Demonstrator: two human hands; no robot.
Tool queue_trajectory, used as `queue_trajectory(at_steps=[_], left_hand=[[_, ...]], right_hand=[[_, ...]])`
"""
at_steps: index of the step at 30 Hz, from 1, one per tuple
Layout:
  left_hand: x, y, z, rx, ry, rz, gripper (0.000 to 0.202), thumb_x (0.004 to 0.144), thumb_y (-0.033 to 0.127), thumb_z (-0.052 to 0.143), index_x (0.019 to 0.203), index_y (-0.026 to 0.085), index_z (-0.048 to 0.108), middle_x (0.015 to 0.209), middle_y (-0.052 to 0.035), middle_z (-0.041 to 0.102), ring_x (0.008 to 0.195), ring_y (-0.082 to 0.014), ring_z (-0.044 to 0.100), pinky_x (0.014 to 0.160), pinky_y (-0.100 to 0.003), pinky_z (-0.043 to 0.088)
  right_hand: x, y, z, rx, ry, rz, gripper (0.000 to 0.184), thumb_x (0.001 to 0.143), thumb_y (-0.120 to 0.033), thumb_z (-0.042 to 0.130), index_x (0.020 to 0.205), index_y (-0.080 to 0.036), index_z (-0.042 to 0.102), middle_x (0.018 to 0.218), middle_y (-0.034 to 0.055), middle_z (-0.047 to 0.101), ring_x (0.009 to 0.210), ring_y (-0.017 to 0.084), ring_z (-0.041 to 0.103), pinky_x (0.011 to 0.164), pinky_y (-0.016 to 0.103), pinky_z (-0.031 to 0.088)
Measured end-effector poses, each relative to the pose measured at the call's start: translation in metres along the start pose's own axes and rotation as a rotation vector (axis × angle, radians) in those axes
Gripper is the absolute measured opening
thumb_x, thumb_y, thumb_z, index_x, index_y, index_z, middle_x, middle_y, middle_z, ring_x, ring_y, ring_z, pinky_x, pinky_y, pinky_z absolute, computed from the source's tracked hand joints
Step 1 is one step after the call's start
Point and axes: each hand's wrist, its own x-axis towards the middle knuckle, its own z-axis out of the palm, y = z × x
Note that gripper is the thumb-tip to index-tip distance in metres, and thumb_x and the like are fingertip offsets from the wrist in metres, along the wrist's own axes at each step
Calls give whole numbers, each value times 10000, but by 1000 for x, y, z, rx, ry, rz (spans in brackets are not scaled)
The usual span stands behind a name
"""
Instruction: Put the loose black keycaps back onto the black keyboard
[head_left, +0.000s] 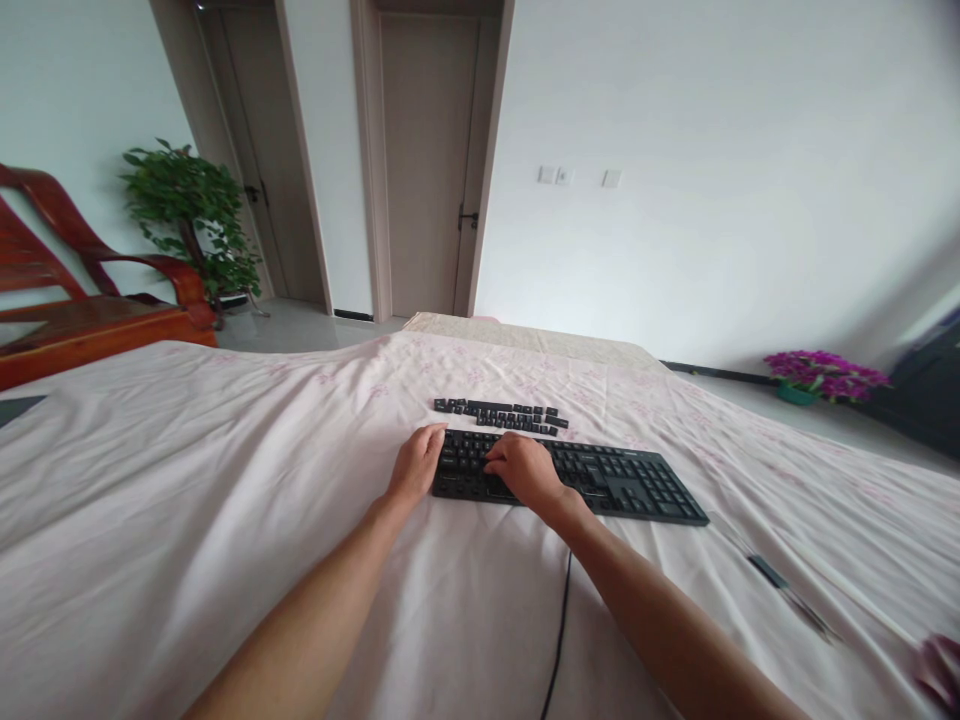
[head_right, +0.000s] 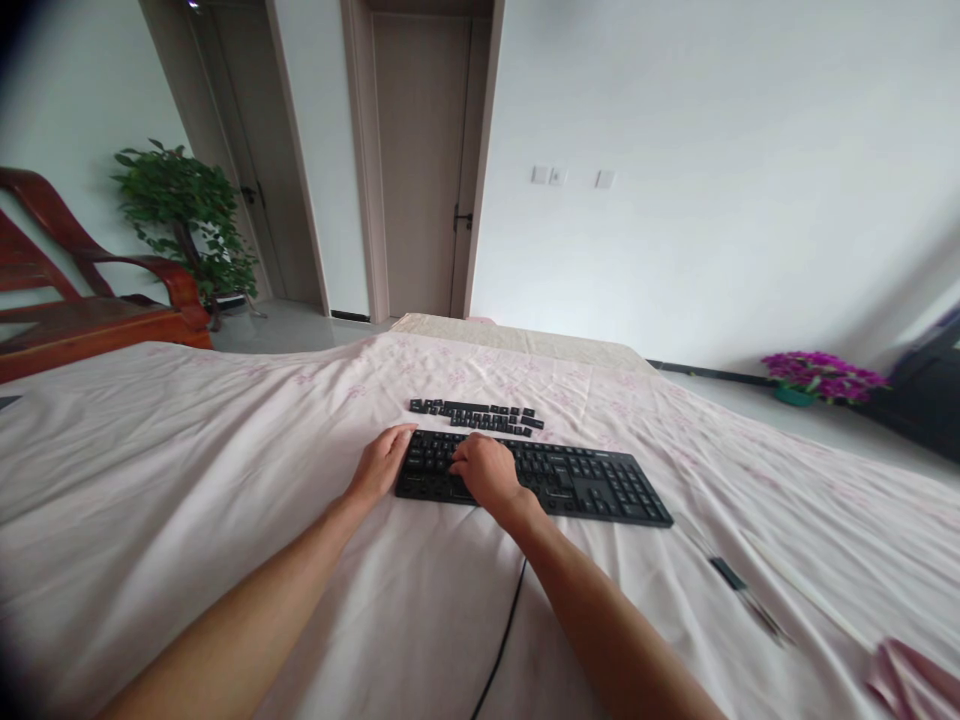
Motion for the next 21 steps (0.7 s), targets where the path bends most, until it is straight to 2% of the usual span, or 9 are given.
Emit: queue_trajectory(at_steps=[8,15,21], left_hand=[[0,-2,0,1,-6,-5,405,946,414,374,1134,199,661,1216,-70,672,1161,-194,597,1019,-318,434],[0,0,-1,7,-18,-5,410,948,418,368,1138,199,659,1225,-72,668,1168,-198,593,1023,-323,430],[0,1,-1,4,-10,-7,399,945,403,375,1129,198,664,1215,-70,673,1152,-195,603,1021,-319,430]], right_hand=[[1,-2,2,-20,-1,-58,123,818,-314,649,850,-241,741,941,13,684,869,167,619,712,239,385],[1,-4,-3,-39,-37,-74,137,839,-314,634,891,-241,738,961,13,678,894,168,620,729,240,392],[-8,-12,-2,-127,-10,-125,185,890,-282,573,795,-212,715,938,44,658,914,174,597,738,237,399]])
